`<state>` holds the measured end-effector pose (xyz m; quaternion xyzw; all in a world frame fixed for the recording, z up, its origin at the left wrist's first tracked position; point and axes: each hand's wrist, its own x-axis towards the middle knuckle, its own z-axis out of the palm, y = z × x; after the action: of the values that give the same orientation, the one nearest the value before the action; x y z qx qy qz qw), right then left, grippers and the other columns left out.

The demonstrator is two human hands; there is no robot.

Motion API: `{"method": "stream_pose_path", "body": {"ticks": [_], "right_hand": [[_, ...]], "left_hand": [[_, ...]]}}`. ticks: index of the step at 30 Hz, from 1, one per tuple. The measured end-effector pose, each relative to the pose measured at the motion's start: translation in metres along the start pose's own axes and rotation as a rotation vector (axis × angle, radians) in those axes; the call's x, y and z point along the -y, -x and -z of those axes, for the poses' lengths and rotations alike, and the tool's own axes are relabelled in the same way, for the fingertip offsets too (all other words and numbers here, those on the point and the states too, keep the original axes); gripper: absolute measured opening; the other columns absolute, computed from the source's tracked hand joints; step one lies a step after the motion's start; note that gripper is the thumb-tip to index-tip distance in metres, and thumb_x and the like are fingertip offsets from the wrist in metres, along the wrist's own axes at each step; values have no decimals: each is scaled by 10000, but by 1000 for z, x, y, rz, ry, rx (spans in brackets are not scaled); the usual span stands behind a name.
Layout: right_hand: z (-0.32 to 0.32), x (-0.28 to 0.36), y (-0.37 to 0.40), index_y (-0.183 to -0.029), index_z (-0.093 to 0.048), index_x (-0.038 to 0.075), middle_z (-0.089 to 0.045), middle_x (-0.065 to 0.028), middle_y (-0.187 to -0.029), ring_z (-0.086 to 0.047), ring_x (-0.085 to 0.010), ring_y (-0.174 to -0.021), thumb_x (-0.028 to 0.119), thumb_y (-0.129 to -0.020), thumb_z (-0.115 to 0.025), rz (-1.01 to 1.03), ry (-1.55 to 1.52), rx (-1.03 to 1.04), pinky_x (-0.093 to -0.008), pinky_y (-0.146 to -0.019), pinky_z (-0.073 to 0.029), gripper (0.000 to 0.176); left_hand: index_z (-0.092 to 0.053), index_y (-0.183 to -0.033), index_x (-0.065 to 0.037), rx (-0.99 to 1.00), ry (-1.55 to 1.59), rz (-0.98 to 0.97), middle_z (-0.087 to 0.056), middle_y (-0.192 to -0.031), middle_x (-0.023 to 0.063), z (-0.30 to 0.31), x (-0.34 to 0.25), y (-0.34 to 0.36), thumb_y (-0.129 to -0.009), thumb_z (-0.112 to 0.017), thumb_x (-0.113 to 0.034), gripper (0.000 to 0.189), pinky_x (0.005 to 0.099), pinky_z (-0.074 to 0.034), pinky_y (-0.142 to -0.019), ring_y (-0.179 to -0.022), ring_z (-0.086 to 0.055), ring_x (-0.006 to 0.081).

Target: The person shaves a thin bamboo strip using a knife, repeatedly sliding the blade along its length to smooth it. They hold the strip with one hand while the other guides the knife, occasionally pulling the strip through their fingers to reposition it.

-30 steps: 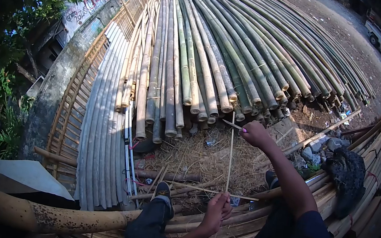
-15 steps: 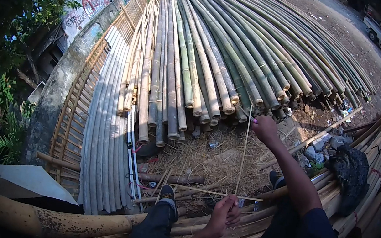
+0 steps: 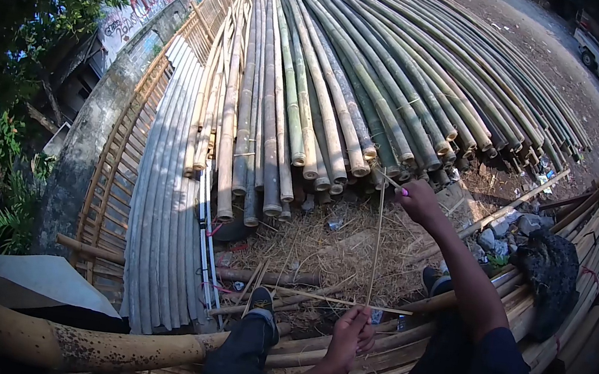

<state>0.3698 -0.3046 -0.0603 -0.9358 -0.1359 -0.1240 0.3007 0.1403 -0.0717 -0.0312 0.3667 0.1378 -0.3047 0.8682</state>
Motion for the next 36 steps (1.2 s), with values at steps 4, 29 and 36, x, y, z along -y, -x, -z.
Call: {"method": "stream_pose_path", "body": {"ticks": [4, 29, 36], "right_hand": [[11, 15, 1, -594, -532, 29, -504, -201, -572, -525, -399, -587, 264, -750, -557, 98, -13, 129, -490, -566, -393, 283], [-17, 62, 14, -672, -605, 34, -561, -208, -616, -578, -390, -617, 262, -766, -558, -369, -196, 139, -472, -581, -445, 251], [-22, 88, 26, -630, -576, 45, -554, -175, -577, -571, -386, -605, 230, -707, -558, 383, -10, 343, -492, -570, -446, 201]], "left_hand": [[-430, -836, -86, 67, 52, 47, -230, -497, -45, 0, -8, -4, -981, -431, -293, 253, 203, -186, -351, -379, -210, 49], [-463, -860, -95, 341, 460, 77, -238, -478, -38, 32, -44, -26, -994, -340, -376, 335, 188, -213, -345, -363, -228, 48], [-433, -836, -86, 14, -38, -109, -224, -496, -44, 13, -27, -19, -996, -371, -338, 305, 196, -196, -350, -390, -217, 45]]}}
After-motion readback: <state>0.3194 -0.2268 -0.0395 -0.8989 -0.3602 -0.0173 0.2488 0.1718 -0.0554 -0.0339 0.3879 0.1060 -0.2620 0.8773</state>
